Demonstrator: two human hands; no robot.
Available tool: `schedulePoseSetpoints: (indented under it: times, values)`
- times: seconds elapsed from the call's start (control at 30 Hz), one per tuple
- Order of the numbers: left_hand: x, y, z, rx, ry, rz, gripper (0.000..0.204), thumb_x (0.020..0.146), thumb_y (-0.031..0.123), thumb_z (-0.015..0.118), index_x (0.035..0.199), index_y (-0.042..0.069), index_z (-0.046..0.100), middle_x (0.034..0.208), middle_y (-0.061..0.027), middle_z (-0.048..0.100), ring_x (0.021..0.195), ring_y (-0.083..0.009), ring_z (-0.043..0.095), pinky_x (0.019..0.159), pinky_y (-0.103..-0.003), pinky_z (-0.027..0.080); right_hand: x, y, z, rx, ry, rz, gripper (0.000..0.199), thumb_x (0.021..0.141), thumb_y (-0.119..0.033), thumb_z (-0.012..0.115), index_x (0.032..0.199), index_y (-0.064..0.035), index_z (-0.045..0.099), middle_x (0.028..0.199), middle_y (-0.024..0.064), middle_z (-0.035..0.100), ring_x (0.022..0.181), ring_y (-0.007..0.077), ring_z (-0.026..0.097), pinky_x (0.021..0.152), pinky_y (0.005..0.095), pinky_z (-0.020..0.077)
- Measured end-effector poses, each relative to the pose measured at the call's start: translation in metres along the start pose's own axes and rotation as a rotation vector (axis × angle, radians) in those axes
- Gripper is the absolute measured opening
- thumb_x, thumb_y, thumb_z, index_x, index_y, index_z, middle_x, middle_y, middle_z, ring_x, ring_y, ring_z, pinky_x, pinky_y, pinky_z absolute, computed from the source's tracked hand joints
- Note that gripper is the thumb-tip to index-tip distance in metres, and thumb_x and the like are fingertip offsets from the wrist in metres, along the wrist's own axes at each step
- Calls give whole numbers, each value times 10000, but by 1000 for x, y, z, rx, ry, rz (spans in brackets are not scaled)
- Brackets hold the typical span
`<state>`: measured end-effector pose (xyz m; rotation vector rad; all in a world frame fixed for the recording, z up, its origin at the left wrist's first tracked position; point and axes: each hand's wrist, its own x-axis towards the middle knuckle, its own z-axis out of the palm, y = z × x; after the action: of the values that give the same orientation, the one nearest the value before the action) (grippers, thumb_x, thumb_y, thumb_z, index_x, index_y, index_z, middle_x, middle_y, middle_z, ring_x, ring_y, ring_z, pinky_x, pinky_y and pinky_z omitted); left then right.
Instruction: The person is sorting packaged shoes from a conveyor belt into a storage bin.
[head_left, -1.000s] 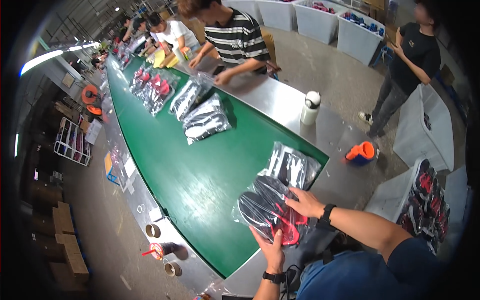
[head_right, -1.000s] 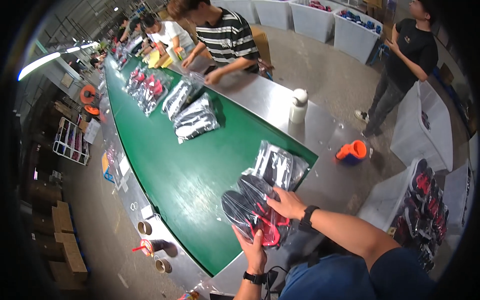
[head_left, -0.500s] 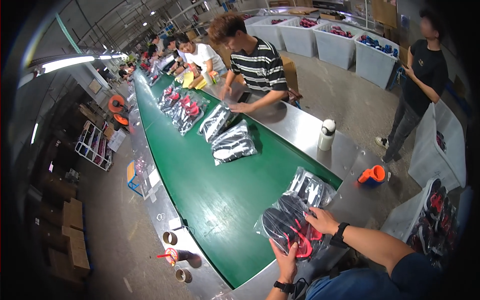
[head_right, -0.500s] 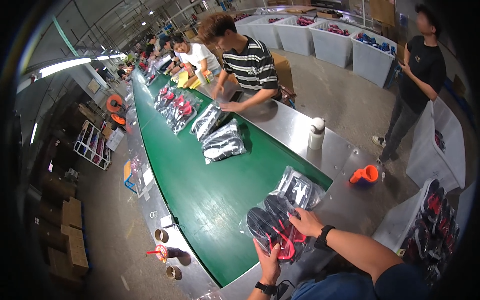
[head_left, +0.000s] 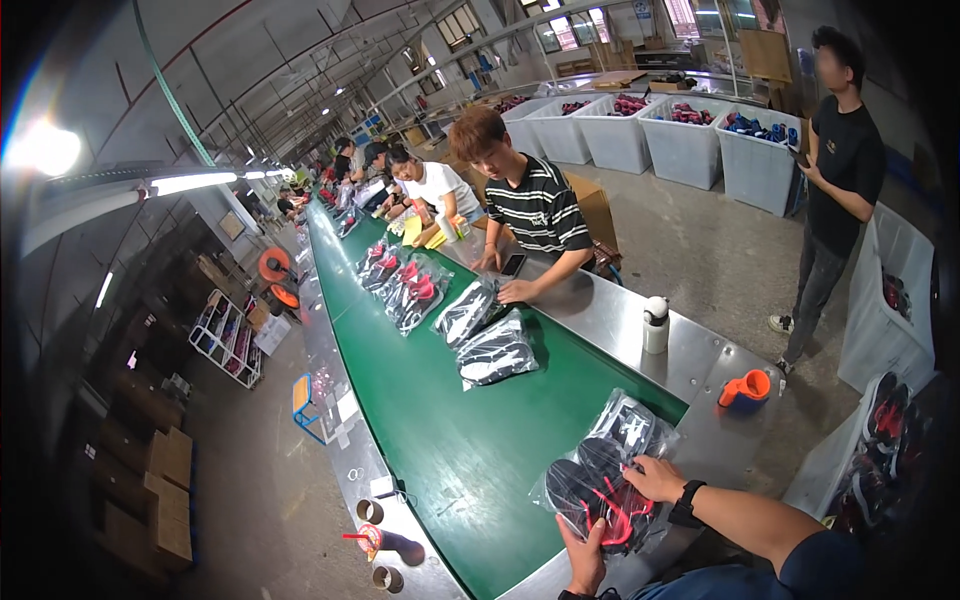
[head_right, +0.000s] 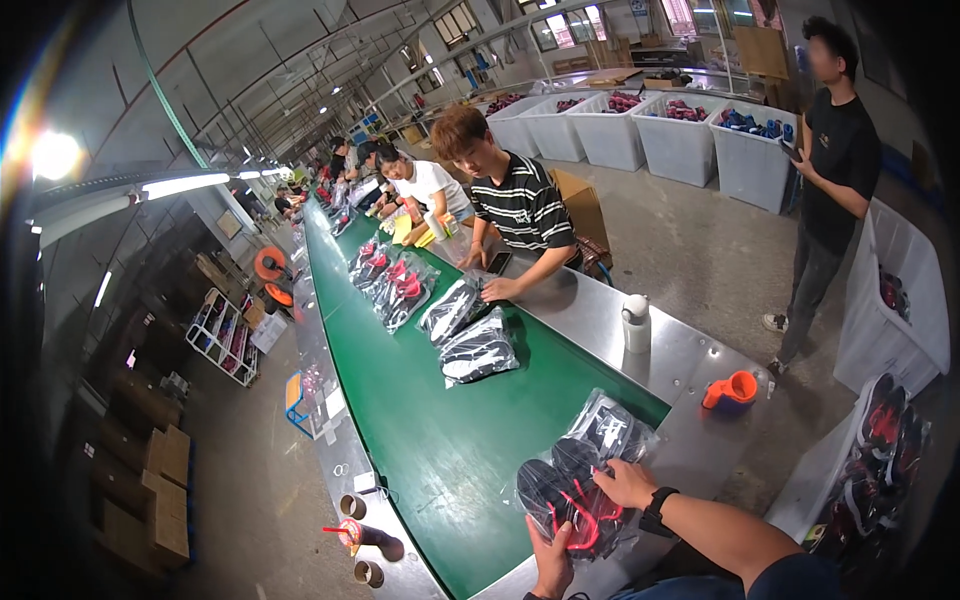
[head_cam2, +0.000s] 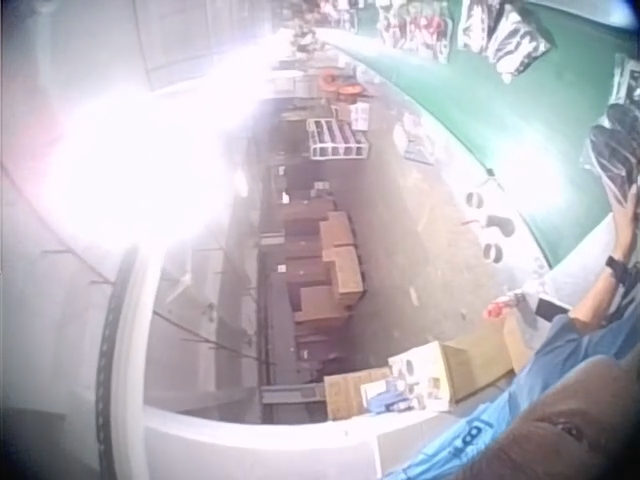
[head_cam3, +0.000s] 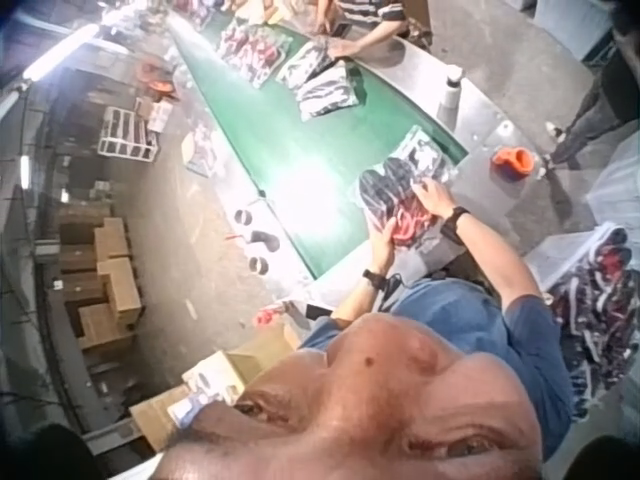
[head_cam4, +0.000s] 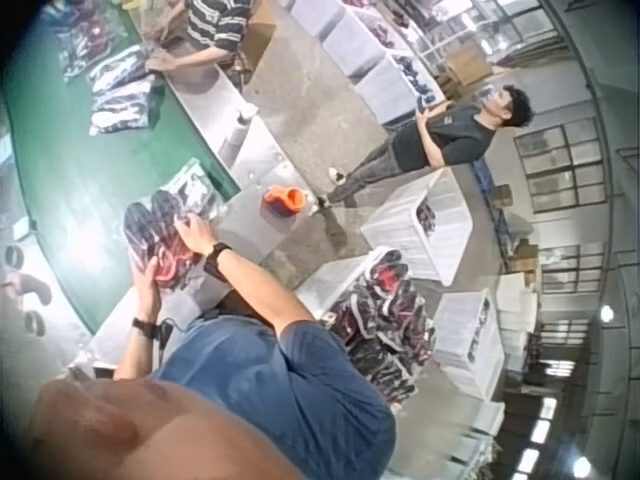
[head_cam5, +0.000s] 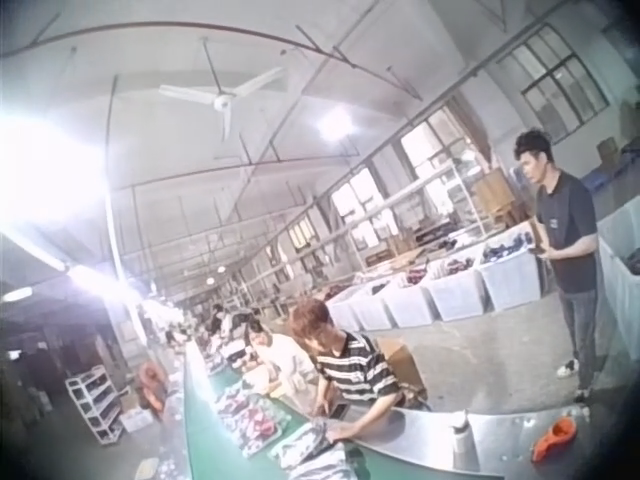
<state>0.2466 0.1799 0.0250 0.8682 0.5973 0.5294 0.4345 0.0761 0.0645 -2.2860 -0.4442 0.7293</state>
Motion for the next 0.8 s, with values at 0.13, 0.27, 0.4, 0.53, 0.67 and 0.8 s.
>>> schedulePoseSetpoints:
  times: [0.13, 0.27, 0.4, 0.53, 0.67, 0.8]
  values:
    - [-5, -1, 6, -35, -11, 20, 1040, 888, -3, 727, 1606, 8, -25, 1550, -199, 316, 1313, -258, 482, 1095, -367, 430, -5, 8, 0, -8, 5, 16, 658, 903, -538, 586, 1314, -27, 627, 1234, 268, 668, 1185, 428, 622, 1021, 472, 480]
    - [-16, -8, 3, 29, 6, 15, 878, 921, 6, 666, 1588, 49, 96, 1497, -169, 419, 1277, -267, 534, 1072, -398, 464, -9, 21, 4, -3, 4, -3, 651, 902, -542, 583, 1293, -26, 639, 1211, 264, 678, 1177, 429, 624, 1014, 470, 482]
    - [-21, -10, 4, 59, 9, 24, 876, 922, 12, 666, 1584, 36, 93, 1493, -174, 421, 1277, -266, 533, 1068, -399, 468, -15, 27, 5, -15, 27, -10, 648, 905, -545, 572, 1270, -16, 650, 1193, 265, 683, 1164, 429, 628, 1005, 472, 482]
    - [-30, -8, 6, 34, -8, 5, 973, 903, 31, 705, 1594, 1, 21, 1530, -196, 362, 1312, -274, 492, 1099, -387, 426, -19, 35, 7, -29, 51, -15, 653, 909, -548, 562, 1265, -7, 650, 1196, 263, 683, 1161, 430, 628, 1003, 474, 480]
    - [-34, -7, 10, 23, 0, -17, 1056, 882, 43, 744, 1601, -17, -26, 1570, -218, 291, 1359, -284, 439, 1138, -378, 373, -23, 35, 1, 9, -4, 24, 709, 903, -573, 543, 1326, -9, 613, 1266, 293, 642, 1220, 452, 593, 1050, 493, 459]
    - [-32, -10, 12, 23, 6, -49, 1052, 887, 46, 738, 1601, -17, -31, 1578, -223, 275, 1375, -284, 420, 1149, -380, 357, -23, 35, -3, 3, -10, 32, 690, 904, -572, 540, 1314, -22, 623, 1265, 280, 647, 1215, 456, 593, 1044, 498, 461]
